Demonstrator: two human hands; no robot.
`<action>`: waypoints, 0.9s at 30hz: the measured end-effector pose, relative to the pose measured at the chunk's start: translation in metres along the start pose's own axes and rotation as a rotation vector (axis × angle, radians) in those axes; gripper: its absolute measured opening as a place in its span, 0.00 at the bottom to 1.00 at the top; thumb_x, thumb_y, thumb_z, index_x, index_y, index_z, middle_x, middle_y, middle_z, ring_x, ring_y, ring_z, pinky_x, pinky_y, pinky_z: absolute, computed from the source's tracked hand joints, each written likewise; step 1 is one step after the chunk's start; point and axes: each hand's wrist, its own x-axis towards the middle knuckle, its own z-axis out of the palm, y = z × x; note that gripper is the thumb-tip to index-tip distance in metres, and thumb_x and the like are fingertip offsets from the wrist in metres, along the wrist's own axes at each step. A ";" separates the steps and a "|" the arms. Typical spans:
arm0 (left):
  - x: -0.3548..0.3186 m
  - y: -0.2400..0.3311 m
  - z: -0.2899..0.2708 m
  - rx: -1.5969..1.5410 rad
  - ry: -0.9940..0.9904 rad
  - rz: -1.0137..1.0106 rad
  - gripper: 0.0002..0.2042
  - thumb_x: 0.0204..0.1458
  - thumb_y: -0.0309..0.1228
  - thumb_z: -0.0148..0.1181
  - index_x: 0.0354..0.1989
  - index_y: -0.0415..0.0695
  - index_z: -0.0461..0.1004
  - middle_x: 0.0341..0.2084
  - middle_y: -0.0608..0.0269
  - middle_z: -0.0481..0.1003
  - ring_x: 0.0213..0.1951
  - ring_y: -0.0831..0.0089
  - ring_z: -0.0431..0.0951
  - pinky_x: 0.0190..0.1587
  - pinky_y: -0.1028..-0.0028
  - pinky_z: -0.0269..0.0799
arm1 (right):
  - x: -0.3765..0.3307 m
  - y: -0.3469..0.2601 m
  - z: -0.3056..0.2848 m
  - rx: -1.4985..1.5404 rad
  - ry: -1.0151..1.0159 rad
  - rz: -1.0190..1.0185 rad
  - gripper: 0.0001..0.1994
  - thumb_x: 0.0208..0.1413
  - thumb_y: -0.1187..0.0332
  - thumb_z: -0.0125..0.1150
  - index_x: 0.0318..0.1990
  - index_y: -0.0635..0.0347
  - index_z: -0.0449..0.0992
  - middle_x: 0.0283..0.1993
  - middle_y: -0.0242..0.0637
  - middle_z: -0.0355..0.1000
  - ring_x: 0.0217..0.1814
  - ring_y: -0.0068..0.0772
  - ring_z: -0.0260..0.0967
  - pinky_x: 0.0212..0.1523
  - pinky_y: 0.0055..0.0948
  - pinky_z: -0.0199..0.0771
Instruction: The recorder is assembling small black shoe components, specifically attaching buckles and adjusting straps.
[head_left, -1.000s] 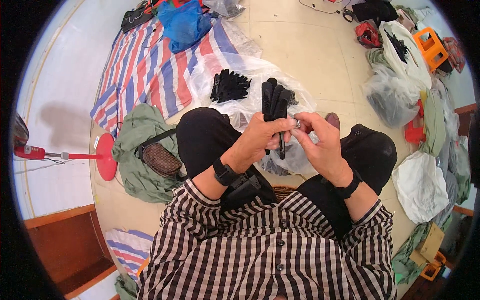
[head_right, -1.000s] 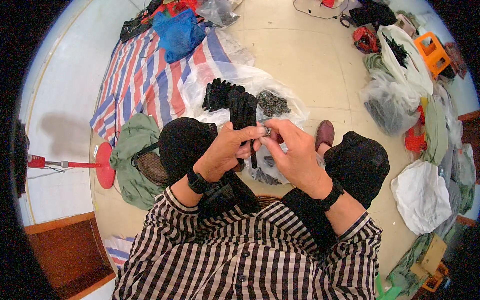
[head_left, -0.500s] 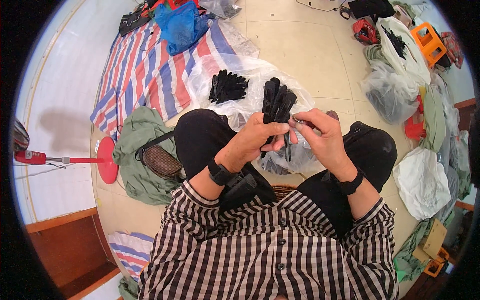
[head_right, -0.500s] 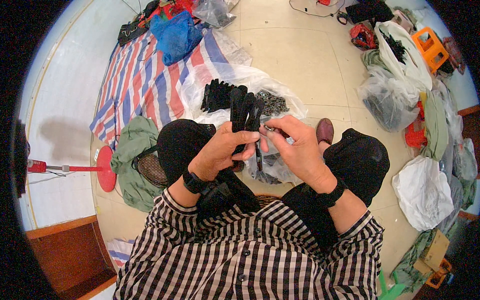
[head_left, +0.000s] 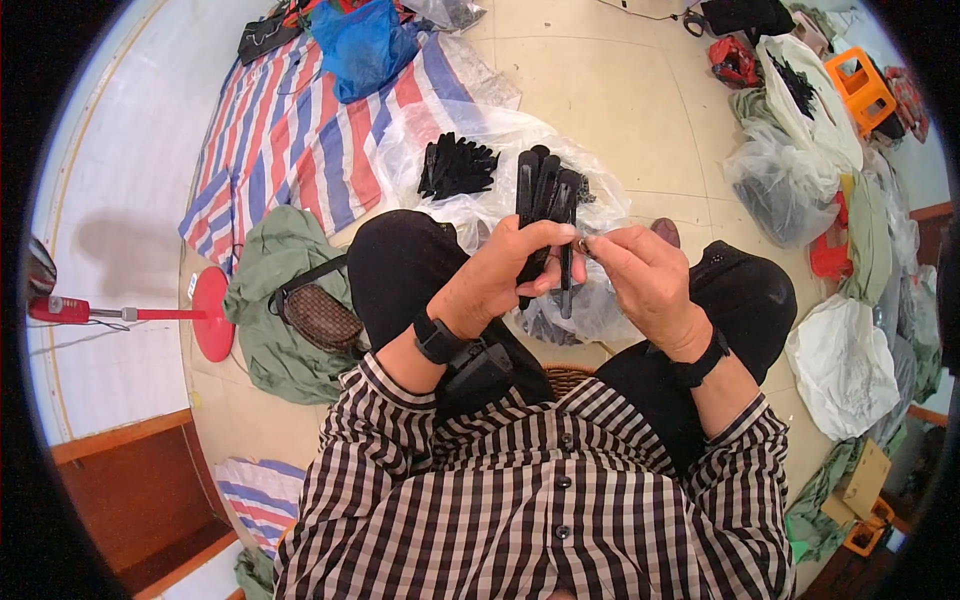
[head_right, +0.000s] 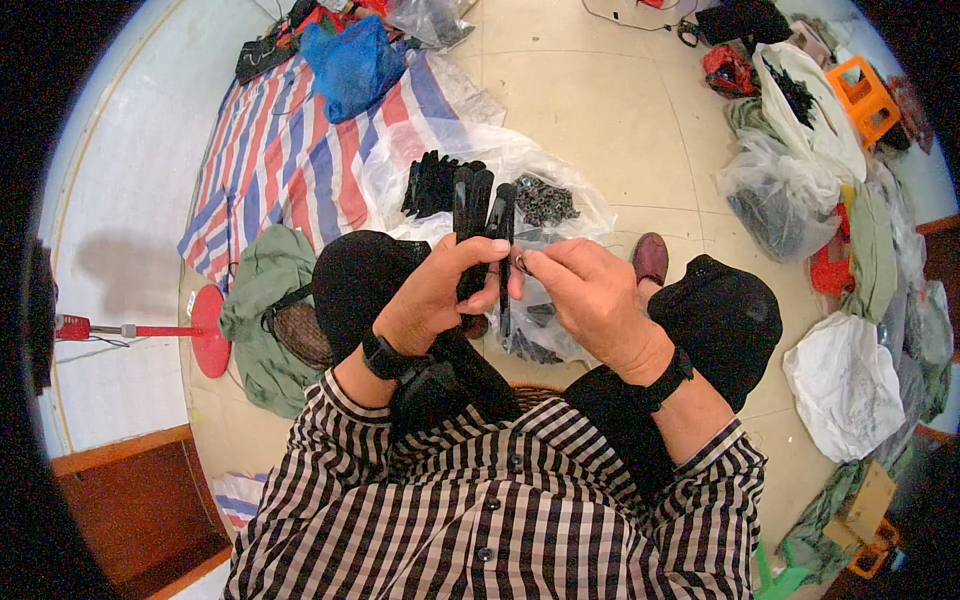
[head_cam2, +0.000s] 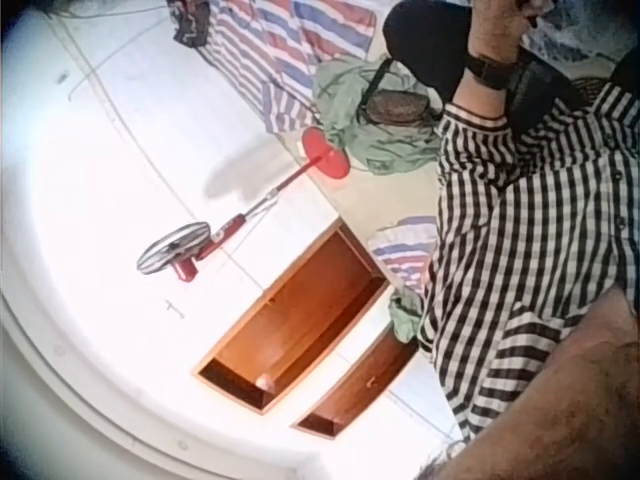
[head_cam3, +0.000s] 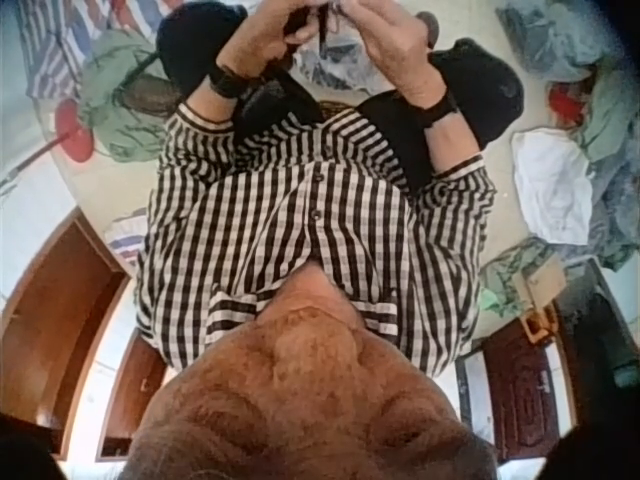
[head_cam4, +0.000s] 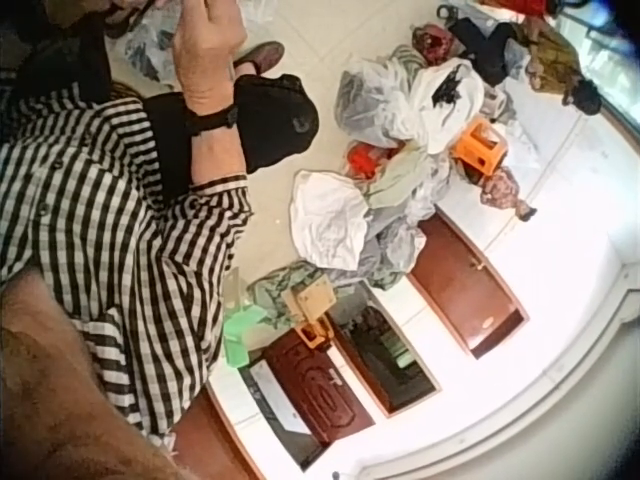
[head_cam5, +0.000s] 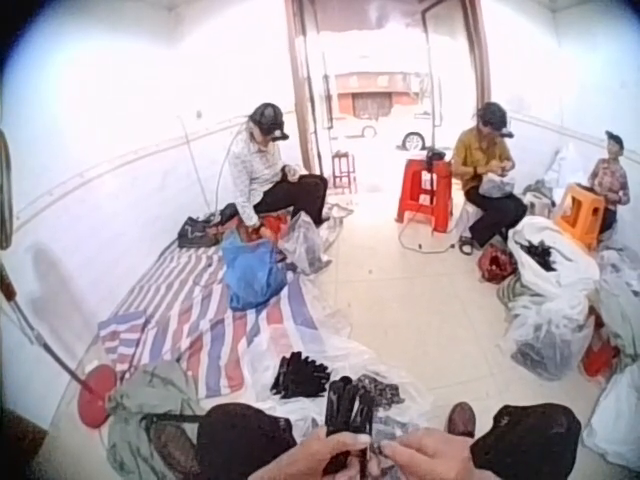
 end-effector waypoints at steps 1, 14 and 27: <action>0.002 -0.003 -0.003 0.044 0.039 -0.041 0.10 0.50 0.33 0.54 0.26 0.38 0.72 0.19 0.61 0.73 0.10 0.84 0.60 0.11 0.84 0.50 | -0.001 0.001 0.001 0.004 -0.003 0.000 0.11 0.42 0.82 0.57 0.37 0.64 0.74 0.29 0.40 0.70 0.30 0.38 0.70 0.29 0.29 0.72; 0.002 -0.006 -0.001 0.046 0.090 -0.004 0.07 0.49 0.28 0.56 0.28 0.37 0.72 0.19 0.59 0.74 0.11 0.84 0.62 0.11 0.84 0.50 | 0.002 -0.009 -0.002 0.317 -0.103 0.352 0.14 0.44 0.81 0.59 0.42 0.64 0.71 0.28 0.39 0.68 0.28 0.29 0.68 0.29 0.23 0.69; 0.001 -0.007 -0.002 0.102 0.042 0.018 0.09 0.52 0.28 0.51 0.37 0.35 0.70 0.24 0.56 0.76 0.13 0.82 0.66 0.12 0.86 0.52 | -0.003 -0.001 -0.004 0.674 -0.016 0.807 0.11 0.52 0.76 0.54 0.44 0.65 0.72 0.28 0.28 0.69 0.29 0.15 0.65 0.31 0.16 0.66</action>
